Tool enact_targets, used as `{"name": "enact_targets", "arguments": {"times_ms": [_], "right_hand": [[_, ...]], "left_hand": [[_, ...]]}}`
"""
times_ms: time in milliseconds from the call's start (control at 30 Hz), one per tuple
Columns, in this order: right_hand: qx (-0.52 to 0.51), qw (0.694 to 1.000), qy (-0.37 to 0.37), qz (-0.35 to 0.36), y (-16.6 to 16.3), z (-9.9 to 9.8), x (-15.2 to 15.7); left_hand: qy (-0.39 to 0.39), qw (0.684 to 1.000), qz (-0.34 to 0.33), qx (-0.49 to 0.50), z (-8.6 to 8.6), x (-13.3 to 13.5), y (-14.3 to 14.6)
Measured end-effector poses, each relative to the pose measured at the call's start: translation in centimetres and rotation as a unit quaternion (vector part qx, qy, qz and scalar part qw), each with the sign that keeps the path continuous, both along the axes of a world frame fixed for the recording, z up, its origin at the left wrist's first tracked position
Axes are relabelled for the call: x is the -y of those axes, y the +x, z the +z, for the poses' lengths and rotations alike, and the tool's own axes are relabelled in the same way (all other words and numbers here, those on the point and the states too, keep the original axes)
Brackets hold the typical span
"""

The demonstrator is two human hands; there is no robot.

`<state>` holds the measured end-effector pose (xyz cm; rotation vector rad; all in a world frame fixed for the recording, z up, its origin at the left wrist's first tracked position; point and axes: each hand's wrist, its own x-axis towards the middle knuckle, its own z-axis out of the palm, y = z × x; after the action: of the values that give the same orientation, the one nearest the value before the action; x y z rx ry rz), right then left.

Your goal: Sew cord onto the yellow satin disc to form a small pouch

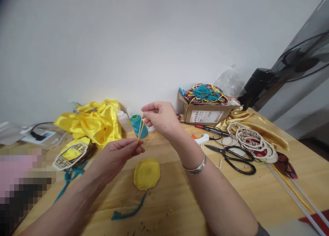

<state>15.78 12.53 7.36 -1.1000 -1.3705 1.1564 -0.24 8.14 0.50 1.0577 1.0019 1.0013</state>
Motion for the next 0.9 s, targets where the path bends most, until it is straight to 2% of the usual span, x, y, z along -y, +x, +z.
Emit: {"name": "enact_targets", "arguments": {"times_ms": [233,467,700,800,900], "right_hand": [[-0.014,1.000,0.009,-0.020,-0.1,-0.6,-0.4],[-0.035,0.998,0.035,-0.051,0.1,-0.8,-0.9],[-0.039,0.996,0.047,-0.072,0.5,-0.4,-0.9],[0.002,0.997,0.051,-0.061,0.8,-0.6,-0.9],[0.125,0.986,0.102,-0.048,1.3,-0.9,-0.8]], "left_hand": [[0.013,0.996,0.026,-0.086,-1.5,0.2,-0.4],[0.019,0.991,0.049,-0.125,-1.9,0.0,-0.5],[0.004,0.989,0.039,-0.144,-2.3,-0.3,-1.0],[0.006,0.988,0.042,-0.147,-2.3,-0.3,-0.8],[0.016,0.988,0.052,-0.147,-2.3,-0.2,-0.6]]}}
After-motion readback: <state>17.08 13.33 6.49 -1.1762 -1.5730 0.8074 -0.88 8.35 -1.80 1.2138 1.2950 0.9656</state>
